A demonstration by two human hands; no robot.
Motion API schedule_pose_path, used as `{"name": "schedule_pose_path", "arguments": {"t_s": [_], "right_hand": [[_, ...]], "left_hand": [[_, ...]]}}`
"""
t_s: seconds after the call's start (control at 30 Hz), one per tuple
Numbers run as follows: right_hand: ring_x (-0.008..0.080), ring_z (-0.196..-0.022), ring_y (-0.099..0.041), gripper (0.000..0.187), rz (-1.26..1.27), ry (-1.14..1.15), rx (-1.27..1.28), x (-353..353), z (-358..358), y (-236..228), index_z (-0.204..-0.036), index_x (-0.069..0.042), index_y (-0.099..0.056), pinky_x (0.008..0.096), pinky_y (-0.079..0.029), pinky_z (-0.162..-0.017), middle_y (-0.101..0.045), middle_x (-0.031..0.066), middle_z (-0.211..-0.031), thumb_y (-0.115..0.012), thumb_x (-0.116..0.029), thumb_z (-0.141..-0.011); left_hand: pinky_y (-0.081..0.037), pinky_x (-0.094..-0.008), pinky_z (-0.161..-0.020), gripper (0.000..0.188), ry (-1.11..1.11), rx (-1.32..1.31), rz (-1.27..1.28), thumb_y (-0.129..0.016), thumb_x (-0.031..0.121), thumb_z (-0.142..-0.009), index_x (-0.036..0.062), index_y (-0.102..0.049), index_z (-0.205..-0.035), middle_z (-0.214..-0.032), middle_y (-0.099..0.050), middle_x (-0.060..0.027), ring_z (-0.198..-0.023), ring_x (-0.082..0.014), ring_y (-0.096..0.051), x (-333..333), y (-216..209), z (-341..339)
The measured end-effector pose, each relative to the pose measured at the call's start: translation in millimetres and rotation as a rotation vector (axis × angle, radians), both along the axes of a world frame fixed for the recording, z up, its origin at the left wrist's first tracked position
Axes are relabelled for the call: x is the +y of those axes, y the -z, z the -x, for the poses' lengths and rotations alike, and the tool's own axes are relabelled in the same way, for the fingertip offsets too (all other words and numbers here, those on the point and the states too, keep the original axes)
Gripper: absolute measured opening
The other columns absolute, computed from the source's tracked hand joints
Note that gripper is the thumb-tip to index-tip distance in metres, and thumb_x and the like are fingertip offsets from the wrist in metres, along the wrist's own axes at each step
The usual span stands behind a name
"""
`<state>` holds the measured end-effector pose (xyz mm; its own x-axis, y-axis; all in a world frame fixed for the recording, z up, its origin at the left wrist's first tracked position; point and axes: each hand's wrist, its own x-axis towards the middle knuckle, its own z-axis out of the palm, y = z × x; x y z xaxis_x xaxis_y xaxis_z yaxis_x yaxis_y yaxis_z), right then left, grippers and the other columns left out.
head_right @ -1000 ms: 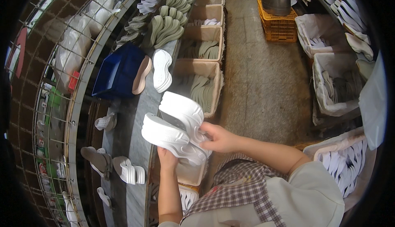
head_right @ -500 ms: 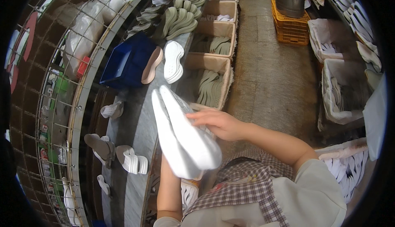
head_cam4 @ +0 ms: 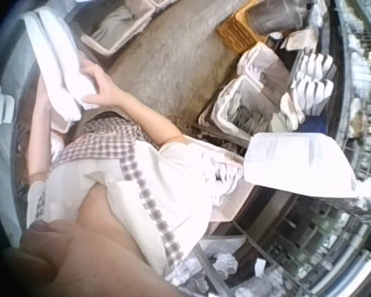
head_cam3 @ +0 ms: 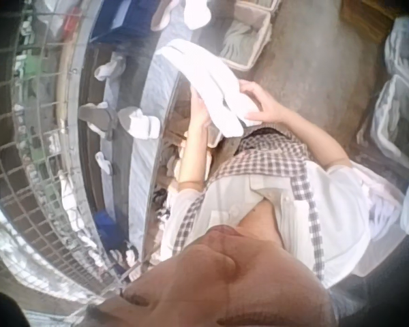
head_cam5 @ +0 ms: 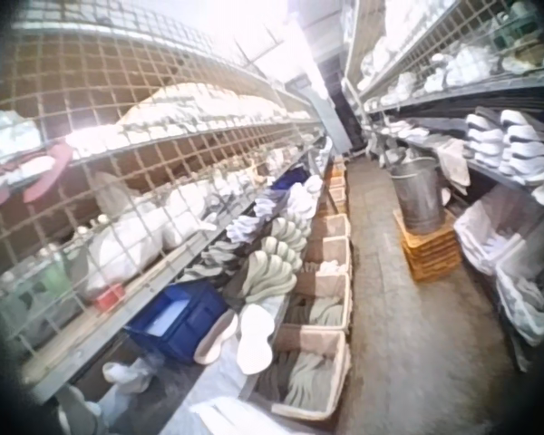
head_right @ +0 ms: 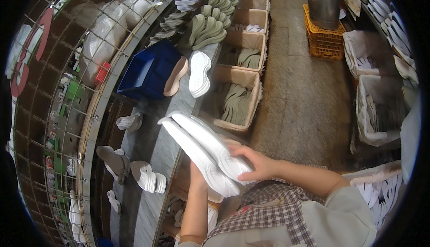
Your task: The person picks up white and green slippers from a shelf, inspects the soles, and places them into a large white sack. The person then walks to a counter, writes on a clipboard with a red pen, and returns to the sack to continue handling slippers.
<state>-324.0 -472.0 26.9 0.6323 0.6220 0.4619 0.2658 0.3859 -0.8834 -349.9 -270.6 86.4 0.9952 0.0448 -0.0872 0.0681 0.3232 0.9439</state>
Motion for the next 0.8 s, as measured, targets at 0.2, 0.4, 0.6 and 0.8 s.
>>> {"name": "schedule_pose_path", "arguments": {"t_s": [0.2,0.4,0.6,0.8], "right_hand": [[0.0393,-0.130,-0.033,0.062,0.014,0.148,-0.380,3,0,6,-0.119,-0.004,-0.041,0.0455,-0.026,-0.106,-0.032,0.0251,-0.140,-0.075,-0.023,-0.071],[0.0398,-0.127,-0.035,0.074,0.086,0.221,-0.379,3,3,9,-0.129,-0.002,-0.037,0.0459,-0.028,-0.105,-0.037,0.0226,-0.137,-0.074,-0.019,-0.068],[0.0307,-0.124,-0.039,0.087,0.121,0.211,-0.113,7,3,24,-0.139,-0.004,-0.032,0.0423,-0.031,-0.103,-0.042,0.0155,-0.134,-0.079,-0.026,-0.069],[0.0292,-0.125,-0.040,0.084,0.080,0.185,-0.069,5,1,31,-0.139,-0.005,-0.033,0.0404,-0.032,-0.104,-0.042,0.0143,-0.134,-0.078,-0.022,-0.070]], "left_hand": [[-0.048,-0.0343,-0.089,0.052,0.009,0.007,-0.161,-0.070,0.007,-0.079,-0.0011,-0.046,-0.125,-0.119,-0.055,-0.0120,-0.106,-0.0206,-0.055,16,20,10],[-0.046,-0.0340,-0.090,0.060,-0.002,-0.090,-0.366,-0.075,0.012,-0.076,-0.0003,-0.044,-0.127,-0.119,-0.055,-0.0110,-0.106,-0.0205,-0.055,14,20,16],[-0.040,-0.0390,-0.095,0.066,-0.086,-0.343,-0.843,-0.077,0.014,-0.069,-0.0002,-0.043,-0.124,-0.117,-0.053,-0.0155,-0.112,-0.0289,-0.050,8,34,22],[-0.039,-0.0390,-0.093,0.061,-0.118,-0.356,-0.813,-0.075,0.018,-0.066,0.0014,-0.048,-0.119,-0.116,-0.051,-0.0169,-0.108,-0.0332,-0.050,8,50,20]]}}
